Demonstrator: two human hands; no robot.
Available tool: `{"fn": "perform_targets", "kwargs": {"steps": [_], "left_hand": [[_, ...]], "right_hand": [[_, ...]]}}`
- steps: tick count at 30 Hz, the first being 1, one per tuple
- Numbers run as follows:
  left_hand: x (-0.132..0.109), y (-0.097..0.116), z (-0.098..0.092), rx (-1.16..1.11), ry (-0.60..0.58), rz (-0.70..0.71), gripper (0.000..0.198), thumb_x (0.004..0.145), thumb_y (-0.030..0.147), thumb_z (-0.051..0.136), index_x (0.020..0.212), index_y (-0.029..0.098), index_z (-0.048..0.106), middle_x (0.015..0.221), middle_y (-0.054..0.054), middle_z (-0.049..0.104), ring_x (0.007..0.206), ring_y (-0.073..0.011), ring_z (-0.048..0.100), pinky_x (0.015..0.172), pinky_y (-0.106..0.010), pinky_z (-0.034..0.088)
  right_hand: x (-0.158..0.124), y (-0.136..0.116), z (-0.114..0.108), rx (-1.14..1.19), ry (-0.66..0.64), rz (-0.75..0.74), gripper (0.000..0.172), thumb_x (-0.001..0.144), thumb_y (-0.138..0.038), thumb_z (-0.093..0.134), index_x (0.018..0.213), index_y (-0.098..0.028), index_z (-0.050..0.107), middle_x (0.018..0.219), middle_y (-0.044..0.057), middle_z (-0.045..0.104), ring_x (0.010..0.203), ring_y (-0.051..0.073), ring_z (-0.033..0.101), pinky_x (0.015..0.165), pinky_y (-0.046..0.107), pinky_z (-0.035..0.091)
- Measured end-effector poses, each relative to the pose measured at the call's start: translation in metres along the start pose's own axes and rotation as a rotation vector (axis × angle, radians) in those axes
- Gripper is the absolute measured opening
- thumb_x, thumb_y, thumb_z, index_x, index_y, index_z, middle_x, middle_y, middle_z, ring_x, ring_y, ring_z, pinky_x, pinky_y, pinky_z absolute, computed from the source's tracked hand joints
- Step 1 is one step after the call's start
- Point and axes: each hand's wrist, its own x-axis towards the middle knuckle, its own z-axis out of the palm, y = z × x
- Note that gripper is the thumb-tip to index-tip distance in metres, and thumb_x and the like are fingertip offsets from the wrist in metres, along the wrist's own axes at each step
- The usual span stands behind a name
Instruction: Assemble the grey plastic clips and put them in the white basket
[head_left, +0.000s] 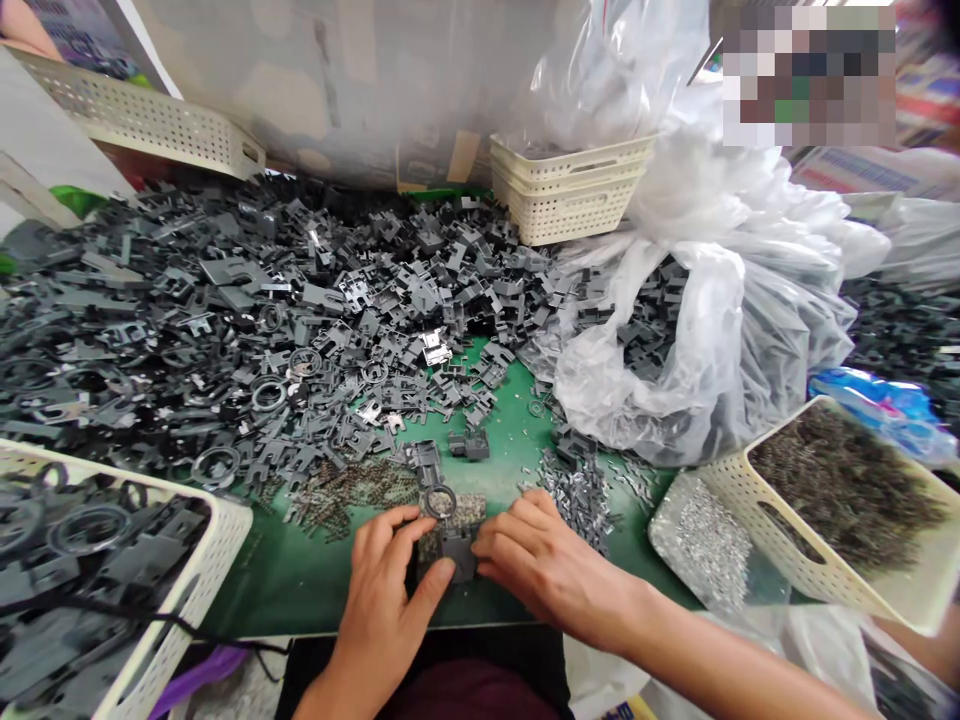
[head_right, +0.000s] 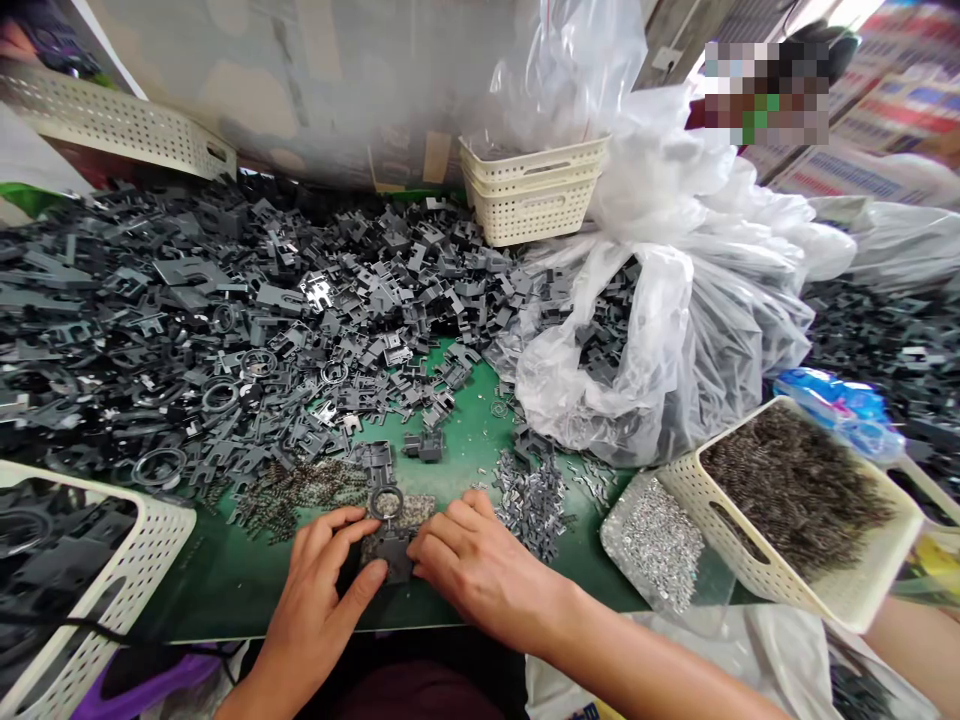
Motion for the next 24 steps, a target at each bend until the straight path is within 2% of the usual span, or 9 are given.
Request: {"fn": "perform_targets", "kwargs": {"steps": [5, 10, 13, 16, 20, 24], "left_hand": [[0.002, 0.002, 0.0, 0.01, -0.039, -0.03, 0.027, 0.09, 0.037, 0.048, 0.113, 0.028, 0.059, 0.116, -0.007, 0.053, 0.108, -0.0257, 0.052, 0.092, -0.049, 0.047], [0.004, 0.002, 0.0, 0.022, -0.07, -0.042, 0.027, 0.09, 0.037, 0.048, 0.113, 0.028, 0.058, 0.116, -0.006, 0.052, 0.108, -0.0258, 0.051, 0.092, -0.051, 0.046], [0.006, 0.005, -0.004, 0.006, -0.086, -0.063, 0.026, 0.09, 0.037, 0.047, 0.112, 0.028, 0.058, 0.117, -0.006, 0.052, 0.108, -0.0257, 0.051, 0.093, -0.051, 0.046], [0.004, 0.008, -0.009, -0.019, -0.081, -0.06, 0.024, 0.088, 0.037, 0.05, 0.108, 0.027, 0.06, 0.117, -0.007, 0.052, 0.109, -0.0263, 0.051, 0.092, -0.05, 0.047], [-0.01, 0.013, -0.015, -0.128, -0.111, -0.031, 0.021, 0.088, 0.034, 0.052, 0.107, 0.026, 0.058, 0.111, -0.008, 0.06, 0.105, -0.0241, 0.057, 0.09, -0.043, 0.05], [-0.022, 0.019, -0.021, -0.253, -0.079, -0.101, 0.031, 0.09, 0.04, 0.05, 0.116, 0.025, 0.053, 0.107, -0.008, 0.067, 0.098, -0.0215, 0.064, 0.083, -0.035, 0.055]], "right_hand": [[0.004, 0.003, -0.002, 0.071, -0.021, 0.079, 0.01, 0.097, -0.024, 0.048, 0.1, -0.018, 0.056, 0.092, 0.004, 0.063, 0.085, 0.017, 0.049, 0.079, 0.033, 0.028], [0.013, 0.007, -0.008, 0.034, -0.1, 0.062, 0.017, 0.098, -0.023, 0.044, 0.094, -0.018, 0.06, 0.087, 0.004, 0.062, 0.084, 0.018, 0.05, 0.079, 0.034, 0.03], [0.015, 0.01, -0.007, 0.045, -0.088, 0.147, 0.015, 0.095, -0.027, 0.051, 0.106, -0.019, 0.058, 0.1, 0.007, 0.061, 0.093, 0.021, 0.05, 0.082, 0.035, 0.033], [0.013, 0.014, -0.005, 0.09, -0.093, 0.193, 0.034, 0.093, -0.034, 0.055, 0.123, -0.019, 0.051, 0.112, 0.009, 0.057, 0.1, 0.023, 0.05, 0.085, 0.037, 0.036], [0.006, 0.011, -0.004, 0.265, -0.112, 0.116, 0.033, 0.092, -0.041, 0.055, 0.118, -0.021, 0.053, 0.107, 0.007, 0.06, 0.099, 0.021, 0.052, 0.088, 0.036, 0.038], [0.006, -0.012, -0.007, 0.357, -0.063, 0.027, 0.024, 0.095, -0.032, 0.052, 0.116, -0.021, 0.051, 0.108, 0.007, 0.061, 0.099, 0.019, 0.054, 0.089, 0.034, 0.04]]}}
